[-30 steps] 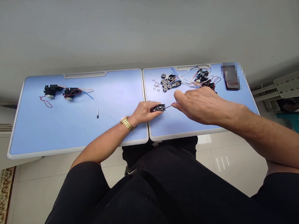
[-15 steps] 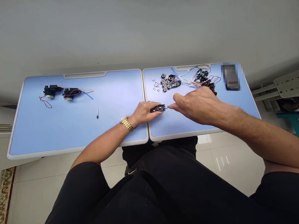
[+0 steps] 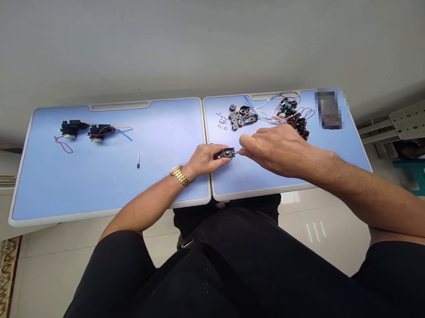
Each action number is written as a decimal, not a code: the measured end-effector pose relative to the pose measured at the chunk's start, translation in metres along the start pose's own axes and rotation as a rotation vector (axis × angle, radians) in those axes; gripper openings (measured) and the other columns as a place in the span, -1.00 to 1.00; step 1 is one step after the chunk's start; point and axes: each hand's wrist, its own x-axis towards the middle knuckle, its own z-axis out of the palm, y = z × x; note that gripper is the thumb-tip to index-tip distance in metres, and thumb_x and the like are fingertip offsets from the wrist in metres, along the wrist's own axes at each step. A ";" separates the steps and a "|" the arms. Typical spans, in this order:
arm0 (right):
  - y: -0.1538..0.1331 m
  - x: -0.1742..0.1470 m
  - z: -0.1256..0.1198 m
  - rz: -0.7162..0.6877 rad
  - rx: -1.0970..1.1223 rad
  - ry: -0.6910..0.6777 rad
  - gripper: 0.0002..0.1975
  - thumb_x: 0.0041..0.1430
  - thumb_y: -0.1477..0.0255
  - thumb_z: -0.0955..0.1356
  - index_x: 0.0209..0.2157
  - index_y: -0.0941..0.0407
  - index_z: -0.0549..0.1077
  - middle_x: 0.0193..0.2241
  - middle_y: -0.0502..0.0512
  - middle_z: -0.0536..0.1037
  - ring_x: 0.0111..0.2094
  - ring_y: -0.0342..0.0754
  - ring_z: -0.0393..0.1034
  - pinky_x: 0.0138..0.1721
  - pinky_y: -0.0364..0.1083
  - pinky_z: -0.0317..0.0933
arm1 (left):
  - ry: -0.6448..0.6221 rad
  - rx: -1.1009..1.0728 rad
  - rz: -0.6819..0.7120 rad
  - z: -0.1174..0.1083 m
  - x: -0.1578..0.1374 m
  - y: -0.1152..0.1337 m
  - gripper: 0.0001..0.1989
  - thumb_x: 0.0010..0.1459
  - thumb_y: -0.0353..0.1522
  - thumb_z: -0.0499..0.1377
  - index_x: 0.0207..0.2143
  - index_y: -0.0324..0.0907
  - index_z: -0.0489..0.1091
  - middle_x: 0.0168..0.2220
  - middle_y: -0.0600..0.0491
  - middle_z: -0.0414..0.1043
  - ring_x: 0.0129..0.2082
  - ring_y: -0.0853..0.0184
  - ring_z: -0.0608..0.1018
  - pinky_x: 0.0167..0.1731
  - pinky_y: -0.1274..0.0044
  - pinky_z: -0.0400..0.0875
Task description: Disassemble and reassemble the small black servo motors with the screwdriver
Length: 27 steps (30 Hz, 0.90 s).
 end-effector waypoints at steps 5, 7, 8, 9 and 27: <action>-0.007 0.001 -0.004 0.093 -0.051 -0.064 -0.57 0.66 0.14 0.14 -0.13 0.12 0.45 -0.51 0.14 0.55 -0.53 -0.07 0.15 -0.31 0.00 -0.27 | 0.003 0.017 -0.006 0.001 0.000 -0.001 -0.71 0.36 -0.16 0.29 -0.03 -0.09 0.71 -0.36 0.10 0.67 -0.43 0.37 0.58 -0.38 0.54 0.38; -0.008 0.001 -0.007 0.123 -0.050 -0.075 -0.56 0.66 0.13 0.13 -0.10 0.13 0.45 -0.49 0.17 0.57 -0.53 -0.05 0.16 -0.32 0.00 -0.26 | 0.004 0.017 -0.007 0.000 0.000 0.000 -0.71 0.35 -0.16 0.30 -0.04 -0.09 0.71 -0.35 0.10 0.68 -0.43 0.37 0.58 -0.37 0.54 0.40; -0.008 0.001 -0.008 0.130 -0.043 -0.081 -0.57 0.66 0.14 0.13 -0.09 0.13 0.45 -0.48 0.18 0.58 -0.53 -0.04 0.18 -0.32 0.00 -0.26 | 0.003 0.012 -0.009 0.000 0.000 0.000 -0.71 0.35 -0.16 0.30 -0.04 -0.09 0.71 -0.34 0.10 0.68 -0.43 0.37 0.58 -0.36 0.54 0.40; -0.007 0.001 -0.009 0.134 -0.033 -0.088 -0.58 0.66 0.15 0.13 -0.08 0.13 0.44 -0.46 0.19 0.59 -0.52 -0.03 0.20 -0.33 -0.01 -0.25 | 0.000 0.005 -0.012 0.000 0.000 0.001 -0.72 0.35 -0.16 0.30 -0.04 -0.09 0.71 -0.34 0.10 0.69 -0.43 0.37 0.58 -0.36 0.54 0.41; -0.015 0.001 -0.002 0.211 -0.023 0.015 -0.55 0.64 0.13 0.15 -0.11 0.14 0.48 -0.46 0.22 0.58 -0.48 0.00 0.24 -0.31 -0.01 -0.25 | 0.001 -0.030 -0.008 0.000 0.000 0.000 -0.71 0.36 -0.15 0.28 -0.05 -0.08 0.70 -0.41 0.13 0.63 -0.47 0.39 0.54 -0.39 0.54 0.39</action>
